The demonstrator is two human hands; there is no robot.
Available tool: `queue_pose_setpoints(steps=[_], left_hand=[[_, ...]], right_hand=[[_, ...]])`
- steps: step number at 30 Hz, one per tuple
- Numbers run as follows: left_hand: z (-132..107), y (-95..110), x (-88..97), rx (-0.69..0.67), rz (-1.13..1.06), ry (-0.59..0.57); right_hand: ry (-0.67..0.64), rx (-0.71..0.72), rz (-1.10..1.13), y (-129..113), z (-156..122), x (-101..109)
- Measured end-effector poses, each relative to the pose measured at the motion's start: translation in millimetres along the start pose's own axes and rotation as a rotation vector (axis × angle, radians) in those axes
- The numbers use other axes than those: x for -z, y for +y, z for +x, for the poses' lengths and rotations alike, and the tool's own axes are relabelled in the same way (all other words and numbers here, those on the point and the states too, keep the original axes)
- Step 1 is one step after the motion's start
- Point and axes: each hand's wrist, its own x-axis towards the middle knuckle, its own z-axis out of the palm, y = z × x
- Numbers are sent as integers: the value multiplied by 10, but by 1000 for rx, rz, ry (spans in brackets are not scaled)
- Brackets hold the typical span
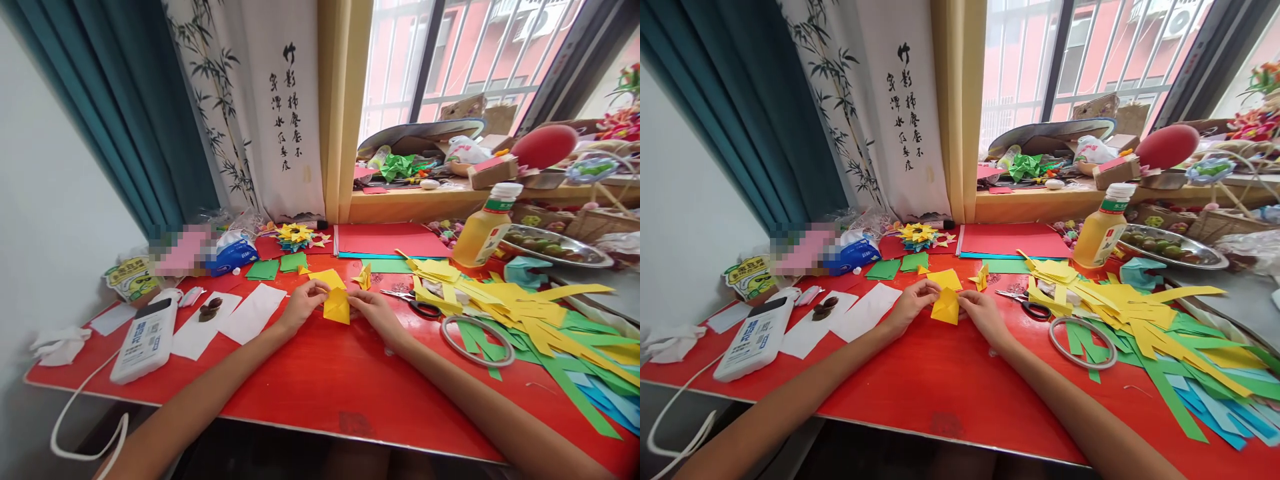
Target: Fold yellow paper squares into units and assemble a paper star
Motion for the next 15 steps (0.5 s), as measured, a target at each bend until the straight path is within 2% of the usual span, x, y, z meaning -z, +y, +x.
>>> queue_pose_setpoints(steps=[9,15], left_hand=[[-23,13,10,-10,73,24],[-57,21,-2,-86,157,41]], right_hand=[[25,9,25,-24,4,12],[-16,-25,144,-10,-43,-42]])
